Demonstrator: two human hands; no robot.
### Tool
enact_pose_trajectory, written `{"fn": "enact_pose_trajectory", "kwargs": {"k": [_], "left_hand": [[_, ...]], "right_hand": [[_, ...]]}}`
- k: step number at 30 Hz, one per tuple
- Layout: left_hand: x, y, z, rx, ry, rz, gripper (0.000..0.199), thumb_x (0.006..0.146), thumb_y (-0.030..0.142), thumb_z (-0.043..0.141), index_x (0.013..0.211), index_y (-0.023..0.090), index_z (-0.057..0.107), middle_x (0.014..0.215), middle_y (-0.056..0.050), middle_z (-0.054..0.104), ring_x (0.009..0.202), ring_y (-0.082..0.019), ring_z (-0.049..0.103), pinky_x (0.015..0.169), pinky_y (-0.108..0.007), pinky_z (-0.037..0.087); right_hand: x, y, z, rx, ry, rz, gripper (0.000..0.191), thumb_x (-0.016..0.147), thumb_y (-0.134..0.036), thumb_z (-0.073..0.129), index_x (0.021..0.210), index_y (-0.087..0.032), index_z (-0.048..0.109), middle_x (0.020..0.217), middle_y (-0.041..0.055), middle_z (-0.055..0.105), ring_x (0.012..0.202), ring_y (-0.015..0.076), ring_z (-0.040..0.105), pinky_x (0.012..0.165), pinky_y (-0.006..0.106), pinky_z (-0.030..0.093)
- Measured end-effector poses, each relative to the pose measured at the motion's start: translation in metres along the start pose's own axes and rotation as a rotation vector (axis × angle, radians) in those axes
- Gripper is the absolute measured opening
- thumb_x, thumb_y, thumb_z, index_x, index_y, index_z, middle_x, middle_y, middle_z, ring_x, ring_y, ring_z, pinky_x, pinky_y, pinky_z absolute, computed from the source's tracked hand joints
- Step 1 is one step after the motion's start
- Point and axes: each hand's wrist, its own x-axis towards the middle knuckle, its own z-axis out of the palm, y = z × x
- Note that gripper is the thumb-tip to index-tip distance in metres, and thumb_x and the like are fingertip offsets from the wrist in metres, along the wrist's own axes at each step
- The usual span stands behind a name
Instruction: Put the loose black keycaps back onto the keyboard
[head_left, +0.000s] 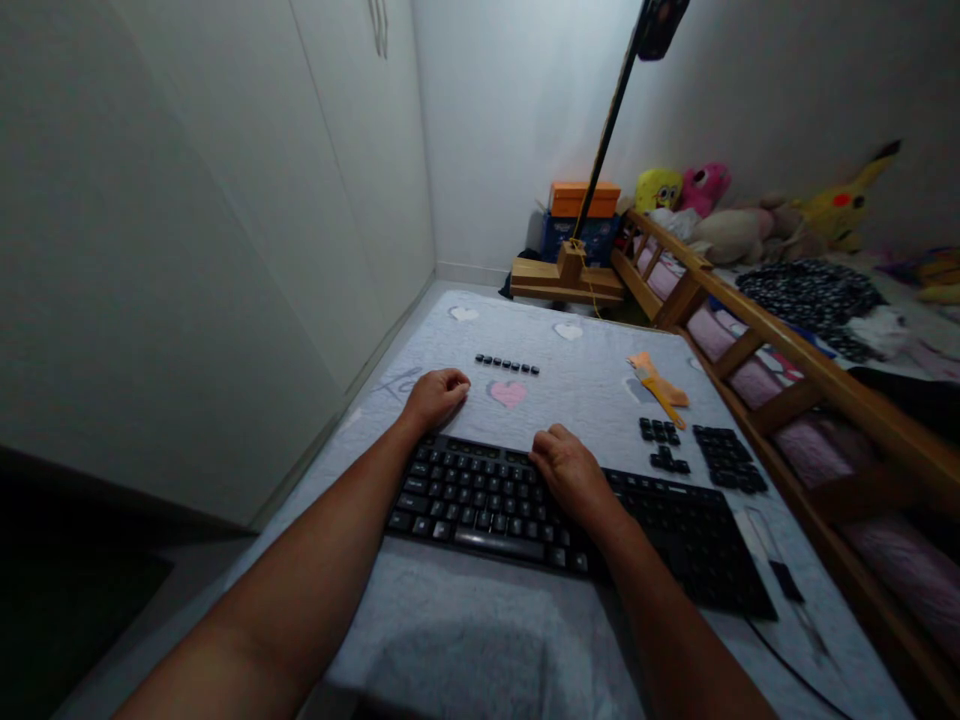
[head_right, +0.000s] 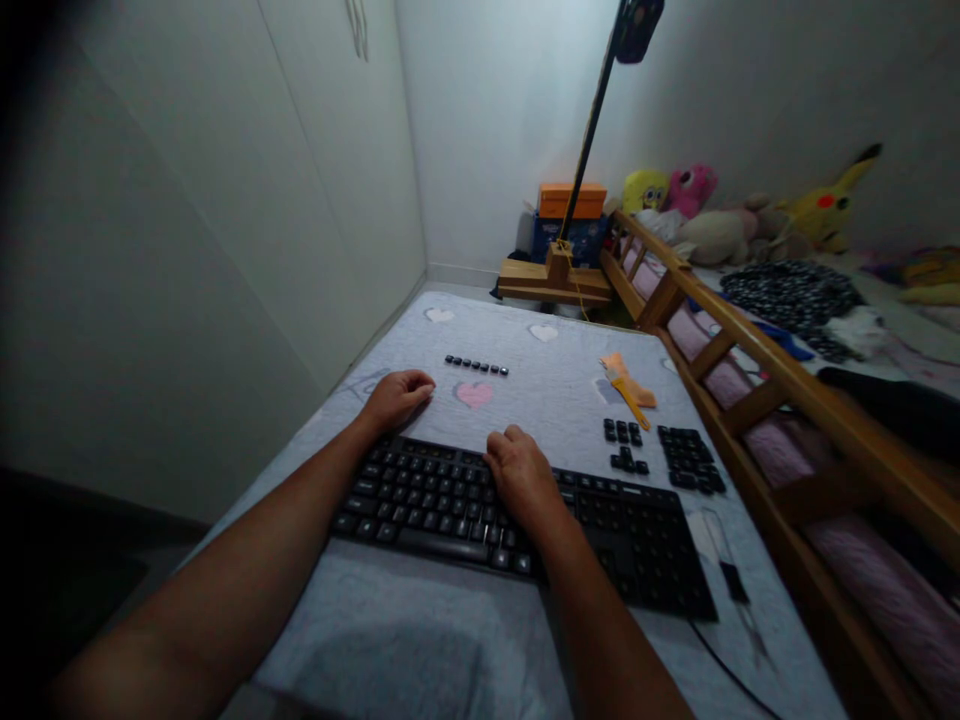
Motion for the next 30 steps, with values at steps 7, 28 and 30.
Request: {"fn": "enact_pose_trajectory", "kwargs": {"k": [7,28,30], "left_hand": [[-0.0007,-0.0003,-0.0001,0.002,0.006,0.004,0.022,0.079,0.034,0.057,0.083,0.017,0.071,0.072,-0.004,0.07,0.068,-0.018,0.062,0.066,-0.029,0.046],[-0.0009,0.0011,-0.0006,0.02,0.005,0.003,0.022,0.079,0.034,0.056,0.082,0.018,0.071,0.07,-0.003,0.069,0.067,-0.017,0.06,0.065,-0.028,0.045],[-0.0012,0.0013,-0.0007,0.016,0.006,0.009,0.023,0.079,0.034,0.056,0.082,0.018,0.071,0.07,-0.003,0.068,0.067,-0.018,0.06,0.065,-0.029,0.045]], "right_hand": [[-0.001,0.0031,-0.0007,0.03,0.004,0.003,0.01,0.093,-0.018,0.055,0.083,-0.02,0.055,0.09,0.0026,0.055,0.086,0.0162,0.053,0.078,0.026,0.039],[-0.0009,0.0008,-0.0002,-0.094,-0.018,0.016,0.011,0.095,-0.021,0.053,0.084,-0.021,0.057,0.092,0.0035,0.056,0.086,0.0164,0.054,0.076,0.026,0.037],[-0.0014,0.0015,0.0004,-0.081,-0.004,0.016,0.009,0.094,-0.02,0.054,0.085,-0.021,0.056,0.093,0.0041,0.057,0.087,0.017,0.054,0.077,0.027,0.038]]}}
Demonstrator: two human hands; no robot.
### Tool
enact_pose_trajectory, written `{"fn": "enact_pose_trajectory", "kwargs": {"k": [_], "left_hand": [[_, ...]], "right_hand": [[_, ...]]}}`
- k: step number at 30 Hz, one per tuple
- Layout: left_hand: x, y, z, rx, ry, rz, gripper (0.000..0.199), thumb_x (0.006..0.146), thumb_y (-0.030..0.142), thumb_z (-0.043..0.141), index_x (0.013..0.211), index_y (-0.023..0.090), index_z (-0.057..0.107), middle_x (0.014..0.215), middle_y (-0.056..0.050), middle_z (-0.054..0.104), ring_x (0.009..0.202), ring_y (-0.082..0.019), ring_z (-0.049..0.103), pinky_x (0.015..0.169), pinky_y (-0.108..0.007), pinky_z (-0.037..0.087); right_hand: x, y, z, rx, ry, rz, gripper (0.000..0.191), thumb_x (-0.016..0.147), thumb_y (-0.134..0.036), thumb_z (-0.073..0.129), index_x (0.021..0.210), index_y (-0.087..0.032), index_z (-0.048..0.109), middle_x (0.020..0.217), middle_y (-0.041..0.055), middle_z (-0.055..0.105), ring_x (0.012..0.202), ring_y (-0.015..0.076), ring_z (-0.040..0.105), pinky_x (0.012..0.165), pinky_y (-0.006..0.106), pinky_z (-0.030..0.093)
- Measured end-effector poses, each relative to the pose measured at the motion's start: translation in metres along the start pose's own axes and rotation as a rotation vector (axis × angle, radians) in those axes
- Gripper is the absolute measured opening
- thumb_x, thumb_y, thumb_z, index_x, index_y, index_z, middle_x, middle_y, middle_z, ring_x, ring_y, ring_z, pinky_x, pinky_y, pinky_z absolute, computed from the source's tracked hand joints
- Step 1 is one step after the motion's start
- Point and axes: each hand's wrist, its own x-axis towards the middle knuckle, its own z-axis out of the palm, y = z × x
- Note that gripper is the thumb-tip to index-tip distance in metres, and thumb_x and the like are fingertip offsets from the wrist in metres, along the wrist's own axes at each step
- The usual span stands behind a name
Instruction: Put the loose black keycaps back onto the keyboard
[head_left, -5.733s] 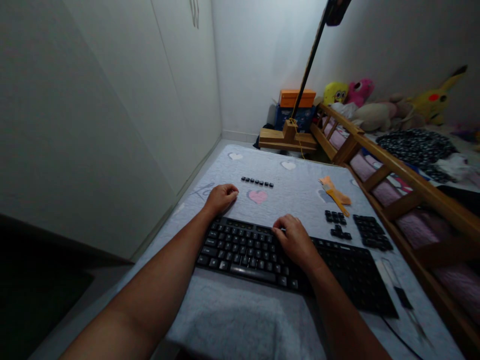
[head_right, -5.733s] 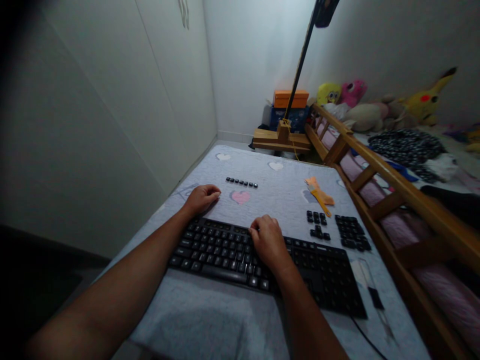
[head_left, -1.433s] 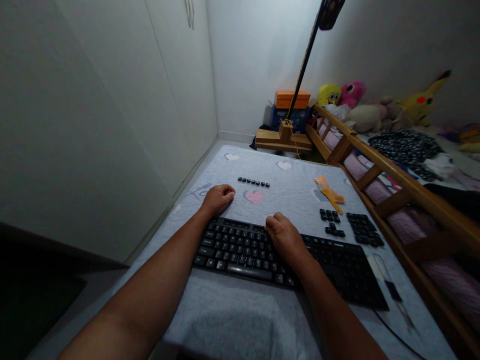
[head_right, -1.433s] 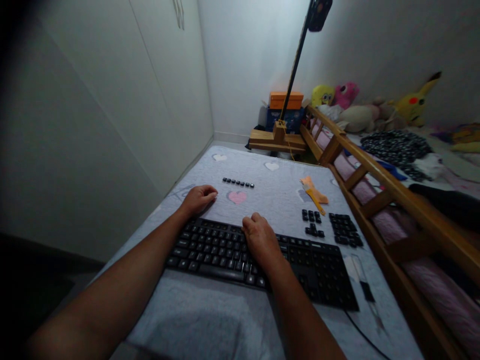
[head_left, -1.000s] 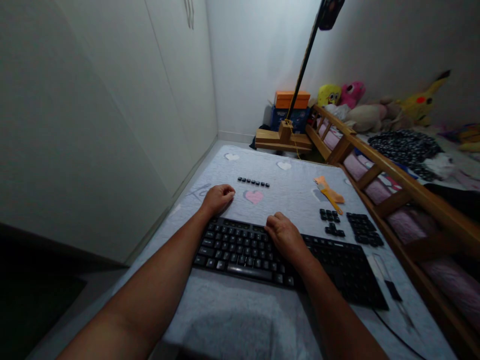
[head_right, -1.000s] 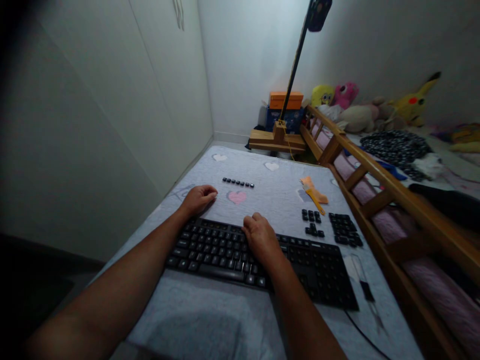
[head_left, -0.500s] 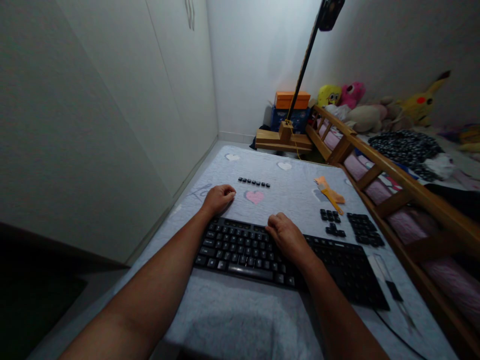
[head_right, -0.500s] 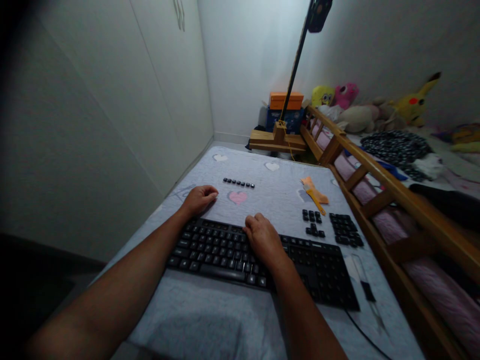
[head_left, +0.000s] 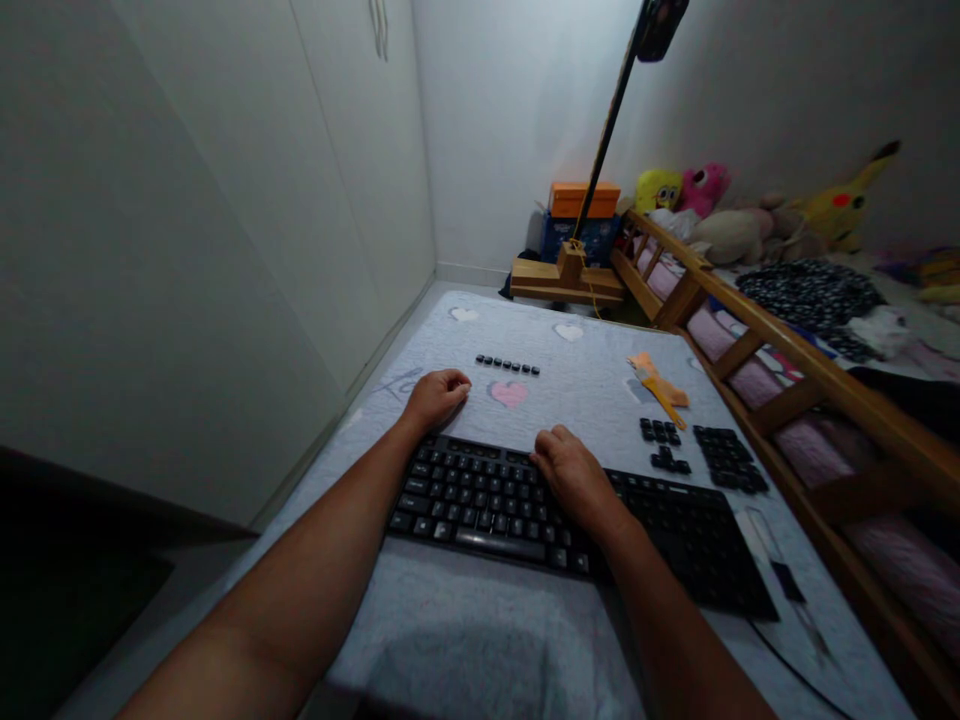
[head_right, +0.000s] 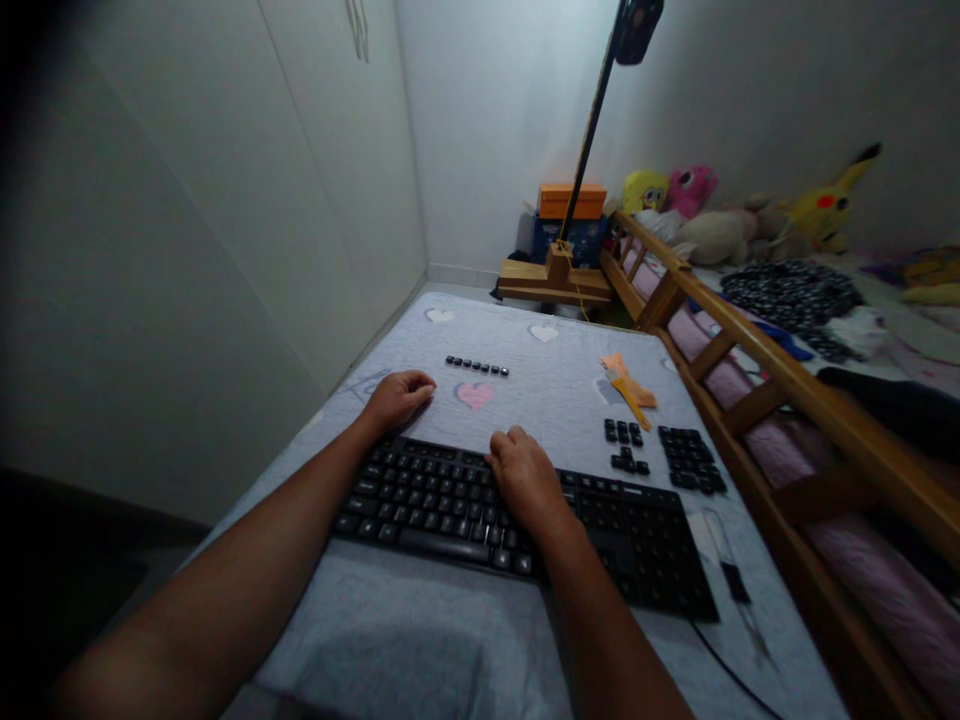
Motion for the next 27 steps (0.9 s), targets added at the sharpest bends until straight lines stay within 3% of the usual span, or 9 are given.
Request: {"fn": "enact_pose_trajectory", "kwargs": {"k": [8,15,20,27], "left_hand": [[0.0,0.001,-0.001,-0.011,0.0,0.004,0.023,0.079,0.034,0.056,0.081,0.017,0.071,0.072,-0.003,0.069,0.068,-0.018,0.061,0.066,-0.029,0.045],[0.0,0.0,0.001,-0.034,0.002,-0.008,0.022,0.079,0.034,0.056,0.081,0.017,0.071,0.07,-0.004,0.069,0.066,-0.018,0.061,0.065,-0.029,0.045],[0.0,0.002,0.0,-0.03,0.0,-0.019,0.022,0.078,0.033,0.056,0.081,0.017,0.071,0.07,-0.003,0.069,0.067,-0.018,0.061,0.064,-0.028,0.045],[-0.001,0.006,-0.001,-0.022,0.002,-0.017,0.022,0.078,0.031,0.056,0.081,0.017,0.071,0.069,-0.003,0.068,0.067,-0.017,0.06,0.063,-0.027,0.043]], "right_hand": [[-0.001,0.008,-0.001,0.165,0.029,0.006,0.012,0.092,-0.013,0.049,0.086,-0.019,0.057,0.092,0.0045,0.061,0.087,0.0171,0.056,0.08,0.028,0.04],[0.007,0.01,-0.025,0.198,-0.099,-0.001,0.011,0.089,-0.014,0.052,0.085,-0.018,0.061,0.088,0.0045,0.066,0.083,0.0164,0.058,0.076,0.028,0.04],[0.037,0.021,-0.031,0.223,-0.045,0.003,0.009,0.087,-0.019,0.055,0.083,-0.018,0.063,0.083,0.003,0.067,0.078,0.0154,0.059,0.071,0.026,0.04],[0.097,0.047,-0.005,0.269,0.15,0.147,0.008,0.079,-0.015,0.061,0.084,-0.017,0.067,0.084,0.0035,0.069,0.078,0.0153,0.061,0.073,0.026,0.043]]}}
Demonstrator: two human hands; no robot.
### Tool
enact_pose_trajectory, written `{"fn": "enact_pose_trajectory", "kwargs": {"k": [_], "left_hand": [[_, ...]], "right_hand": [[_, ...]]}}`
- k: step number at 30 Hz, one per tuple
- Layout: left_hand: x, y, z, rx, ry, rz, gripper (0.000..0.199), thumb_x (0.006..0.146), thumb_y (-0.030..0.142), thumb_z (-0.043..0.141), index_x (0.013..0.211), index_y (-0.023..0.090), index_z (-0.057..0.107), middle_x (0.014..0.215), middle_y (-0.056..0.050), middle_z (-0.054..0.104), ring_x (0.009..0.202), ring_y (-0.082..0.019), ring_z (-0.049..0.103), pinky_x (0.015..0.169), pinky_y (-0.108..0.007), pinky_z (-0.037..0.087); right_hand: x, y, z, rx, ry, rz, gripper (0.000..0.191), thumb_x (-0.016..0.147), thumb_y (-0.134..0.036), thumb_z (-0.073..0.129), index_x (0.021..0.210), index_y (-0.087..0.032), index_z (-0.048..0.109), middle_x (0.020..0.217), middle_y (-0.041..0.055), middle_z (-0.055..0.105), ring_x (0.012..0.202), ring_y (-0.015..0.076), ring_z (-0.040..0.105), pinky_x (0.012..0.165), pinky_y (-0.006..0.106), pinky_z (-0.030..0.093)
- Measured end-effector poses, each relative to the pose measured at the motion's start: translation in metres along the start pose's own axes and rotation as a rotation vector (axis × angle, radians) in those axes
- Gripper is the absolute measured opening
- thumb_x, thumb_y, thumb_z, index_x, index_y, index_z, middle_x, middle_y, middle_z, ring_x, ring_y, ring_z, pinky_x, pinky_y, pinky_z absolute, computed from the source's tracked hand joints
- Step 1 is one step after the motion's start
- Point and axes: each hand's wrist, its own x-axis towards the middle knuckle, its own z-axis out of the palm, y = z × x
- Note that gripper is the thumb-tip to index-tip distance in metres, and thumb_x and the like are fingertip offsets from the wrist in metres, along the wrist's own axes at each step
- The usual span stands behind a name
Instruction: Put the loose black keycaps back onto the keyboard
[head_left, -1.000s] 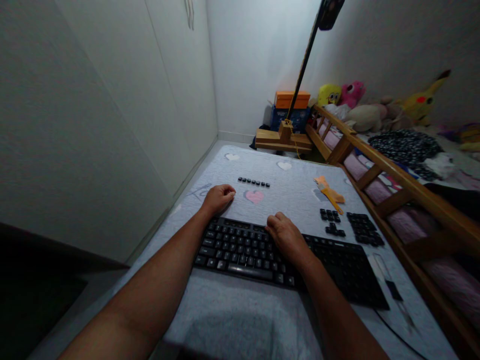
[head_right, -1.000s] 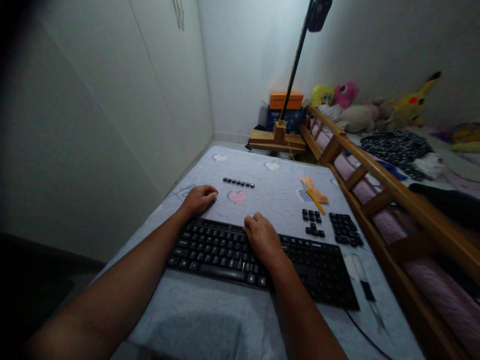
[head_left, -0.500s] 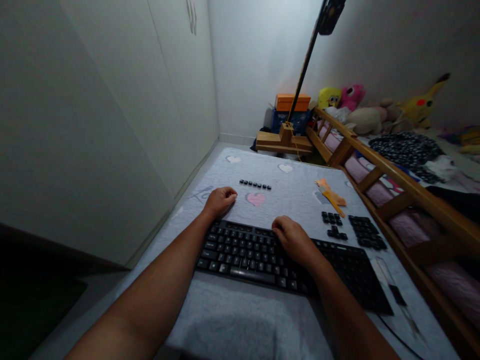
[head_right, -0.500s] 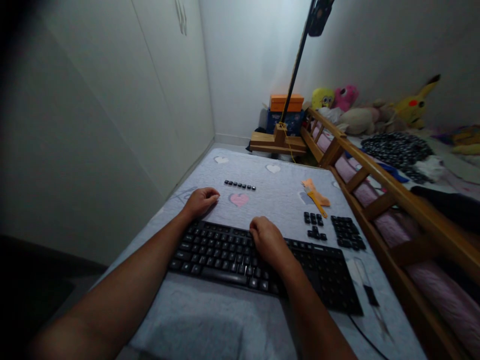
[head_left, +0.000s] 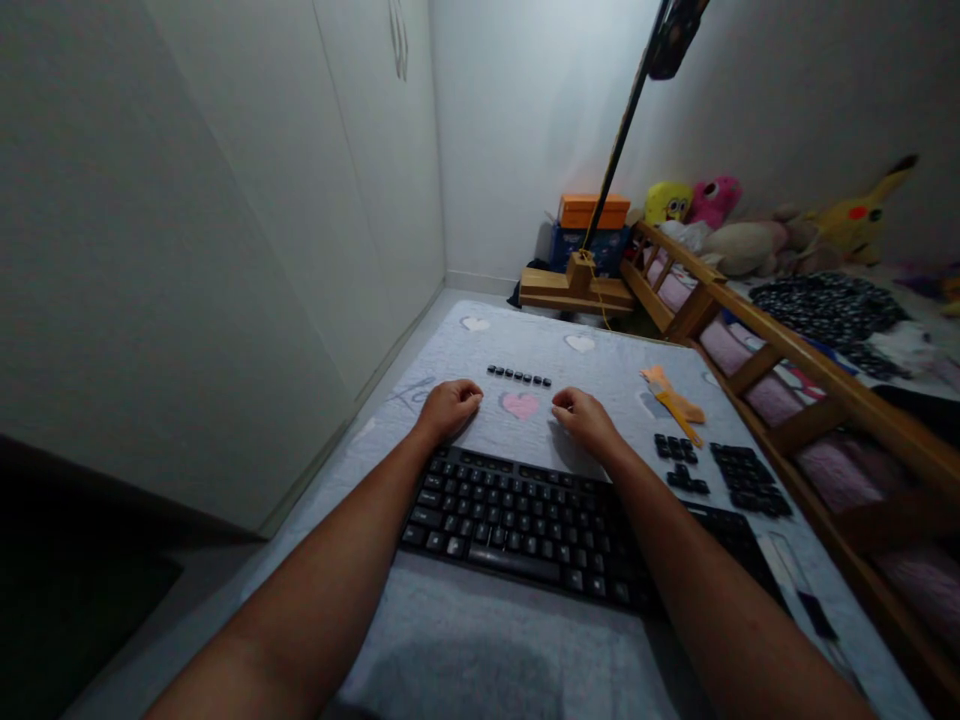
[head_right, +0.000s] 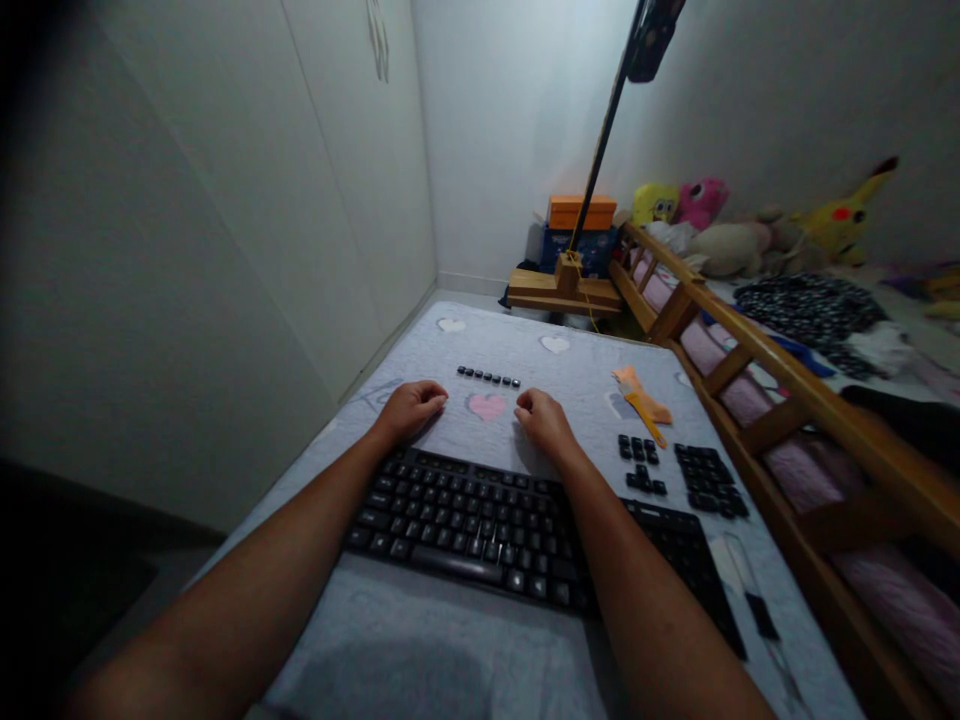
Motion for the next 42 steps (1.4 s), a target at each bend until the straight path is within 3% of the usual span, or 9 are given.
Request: {"fn": "enact_pose_trajectory", "kwargs": {"k": [7,13,18,31,42], "left_hand": [[0.0,0.0,0.001,0.002,0.005,0.005,0.021,0.079,0.03,0.056,0.081,0.017,0.072,0.069,-0.003,0.067,0.067,-0.017,0.06,0.064,-0.027,0.043],[0.0,-0.002,0.0,0.011,0.002,0.004,0.022,0.08,0.03,0.056,0.083,0.016,0.072,0.068,-0.002,0.067,0.065,-0.016,0.06,0.063,-0.027,0.042],[0.0,-0.002,0.001,0.007,0.001,-0.004,0.021,0.08,0.03,0.057,0.083,0.016,0.072,0.069,-0.002,0.067,0.066,-0.016,0.06,0.064,-0.027,0.043],[0.001,-0.004,0.002,0.013,0.013,0.006,0.02,0.079,0.029,0.057,0.082,0.017,0.072,0.069,-0.002,0.067,0.065,-0.016,0.059,0.063,-0.027,0.043],[0.001,-0.002,0.001,0.001,0.011,-0.004,0.019,0.079,0.028,0.057,0.081,0.017,0.071,0.072,-0.003,0.07,0.067,-0.016,0.061,0.065,-0.027,0.045]], "right_hand": [[0.036,0.015,0.017,-0.008,0.159,0.074,0.023,0.082,-0.017,0.056,0.1,-0.017,0.069,0.097,0.0072,0.07,0.088,0.0176,0.062,0.082,0.029,0.047],[0.049,0.014,0.024,-0.037,0.167,0.098,0.029,0.085,-0.02,0.057,0.11,-0.017,0.07,0.102,0.0081,0.07,0.093,0.0179,0.063,0.085,0.027,0.045],[0.054,0.012,0.024,-0.061,0.135,0.133,0.033,0.085,-0.026,0.06,0.117,-0.021,0.068,0.097,0.0048,0.07,0.083,0.0158,0.063,0.075,0.025,0.044],[0.059,-0.001,0.018,-0.122,0.081,0.204,0.021,0.083,-0.026,0.062,0.098,-0.024,0.076,0.095,0.0039,0.075,0.084,0.0169,0.066,0.069,0.024,0.042],[0.056,0.008,0.014,-0.012,0.123,0.161,0.018,0.081,-0.026,0.061,0.086,-0.016,0.075,0.089,0.0077,0.075,0.084,0.0179,0.066,0.075,0.026,0.046]]}}
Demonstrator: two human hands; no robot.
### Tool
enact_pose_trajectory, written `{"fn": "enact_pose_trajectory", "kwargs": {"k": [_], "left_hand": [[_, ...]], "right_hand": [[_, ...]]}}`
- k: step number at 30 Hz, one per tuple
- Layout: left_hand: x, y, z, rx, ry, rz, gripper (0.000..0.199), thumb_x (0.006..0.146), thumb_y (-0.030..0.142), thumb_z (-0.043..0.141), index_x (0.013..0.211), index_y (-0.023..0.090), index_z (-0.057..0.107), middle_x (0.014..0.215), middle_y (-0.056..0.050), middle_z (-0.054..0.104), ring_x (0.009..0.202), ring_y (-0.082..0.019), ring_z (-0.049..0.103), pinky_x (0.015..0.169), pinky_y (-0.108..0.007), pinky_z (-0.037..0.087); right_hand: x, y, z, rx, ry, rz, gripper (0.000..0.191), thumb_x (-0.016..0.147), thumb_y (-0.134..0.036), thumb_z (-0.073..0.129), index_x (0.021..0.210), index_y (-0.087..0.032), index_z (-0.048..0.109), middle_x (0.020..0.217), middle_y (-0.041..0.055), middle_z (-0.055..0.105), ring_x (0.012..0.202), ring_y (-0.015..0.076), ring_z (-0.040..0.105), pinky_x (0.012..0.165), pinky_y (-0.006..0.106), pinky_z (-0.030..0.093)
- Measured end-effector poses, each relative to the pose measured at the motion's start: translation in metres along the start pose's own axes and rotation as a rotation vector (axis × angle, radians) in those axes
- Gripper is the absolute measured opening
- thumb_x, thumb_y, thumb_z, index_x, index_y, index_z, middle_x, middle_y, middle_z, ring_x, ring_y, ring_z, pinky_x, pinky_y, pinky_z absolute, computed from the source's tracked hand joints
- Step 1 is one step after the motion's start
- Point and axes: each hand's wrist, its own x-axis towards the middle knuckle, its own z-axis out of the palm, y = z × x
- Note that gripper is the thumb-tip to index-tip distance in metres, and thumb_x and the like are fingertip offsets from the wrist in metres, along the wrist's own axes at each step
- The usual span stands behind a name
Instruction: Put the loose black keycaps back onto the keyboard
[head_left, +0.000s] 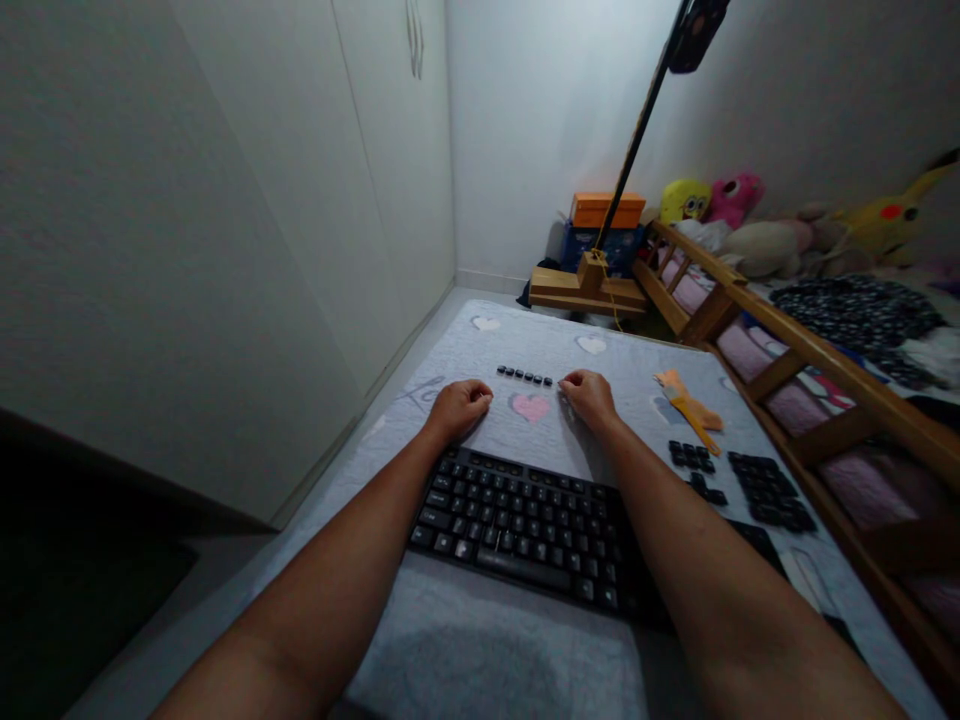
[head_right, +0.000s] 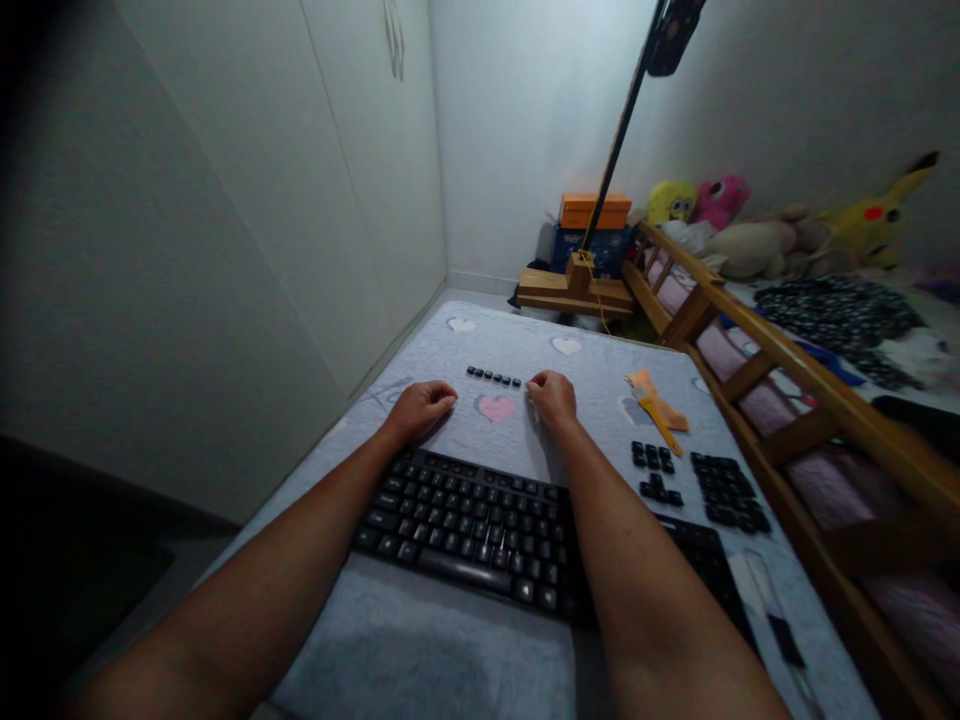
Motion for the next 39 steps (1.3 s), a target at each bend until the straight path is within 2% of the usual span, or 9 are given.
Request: {"fn": "enact_pose_trajectory", "kwargs": {"k": [4,8,14,19,23,30,39], "left_hand": [[0.001,0.0,0.0,0.006,-0.006,0.004,0.018,0.079,0.028,0.057,0.081,0.017,0.072,0.072,-0.003,0.07,0.068,-0.017,0.062,0.066,-0.027,0.045],[0.0,0.001,0.0,-0.002,-0.005,0.002,0.018,0.079,0.028,0.057,0.081,0.017,0.072,0.072,-0.003,0.07,0.067,-0.017,0.062,0.066,-0.027,0.046],[-0.001,0.0,0.0,0.0,-0.003,0.021,0.02,0.079,0.028,0.056,0.083,0.016,0.072,0.074,-0.004,0.07,0.069,-0.017,0.063,0.069,-0.028,0.047],[0.0,0.0,0.0,0.017,0.002,0.014,0.019,0.079,0.028,0.056,0.082,0.017,0.072,0.074,-0.003,0.07,0.069,-0.017,0.062,0.068,-0.028,0.046],[0.0,0.001,0.0,0.023,0.003,0.008,0.019,0.079,0.028,0.057,0.082,0.017,0.072,0.074,-0.003,0.07,0.069,-0.017,0.062,0.068,-0.027,0.046],[0.0,0.002,-0.001,0.031,0.001,0.001,0.019,0.079,0.028,0.057,0.082,0.017,0.072,0.074,-0.003,0.071,0.07,-0.017,0.062,0.068,-0.028,0.046],[-0.001,0.002,-0.002,0.018,-0.014,0.014,0.021,0.079,0.03,0.055,0.082,0.017,0.071,0.071,-0.003,0.07,0.067,-0.017,0.062,0.066,-0.028,0.044]], "right_hand": [[-0.016,0.005,-0.008,0.115,-0.03,-0.016,0.025,0.083,-0.031,0.058,0.091,-0.014,0.074,0.077,0.006,0.073,0.069,0.0163,0.065,0.064,0.025,0.048],[-0.051,0.006,-0.023,0.204,-0.106,-0.063,0.023,0.079,-0.032,0.061,0.088,-0.015,0.073,0.071,0.003,0.071,0.062,0.0147,0.062,0.06,0.025,0.047],[-0.113,-0.005,-0.048,0.239,-0.222,-0.187,0.015,0.079,-0.03,0.062,0.083,-0.019,0.071,0.077,0.0025,0.071,0.071,0.0164,0.063,0.069,0.028,0.047],[-0.148,-0.016,-0.051,0.138,-0.232,-0.292,0.008,0.081,-0.022,0.061,0.085,-0.021,0.068,0.084,0.0028,0.07,0.079,0.0172,0.064,0.075,0.029,0.047],[-0.158,-0.018,-0.043,0.025,-0.207,-0.355,0.007,0.082,-0.016,0.062,0.083,-0.021,0.067,0.085,0.0037,0.067,0.083,0.0188,0.062,0.078,0.032,0.048],[-0.159,-0.011,-0.031,-0.042,-0.174,-0.413,0.008,0.083,-0.014,0.063,0.084,-0.021,0.066,0.091,0.0052,0.065,0.091,0.0209,0.059,0.086,0.035,0.047],[-0.163,-0.015,-0.031,-0.109,-0.194,-0.426,0.009,0.086,-0.014,0.061,0.088,-0.02,0.067,0.094,0.0068,0.064,0.094,0.0216,0.057,0.087,0.035,0.046]]}}
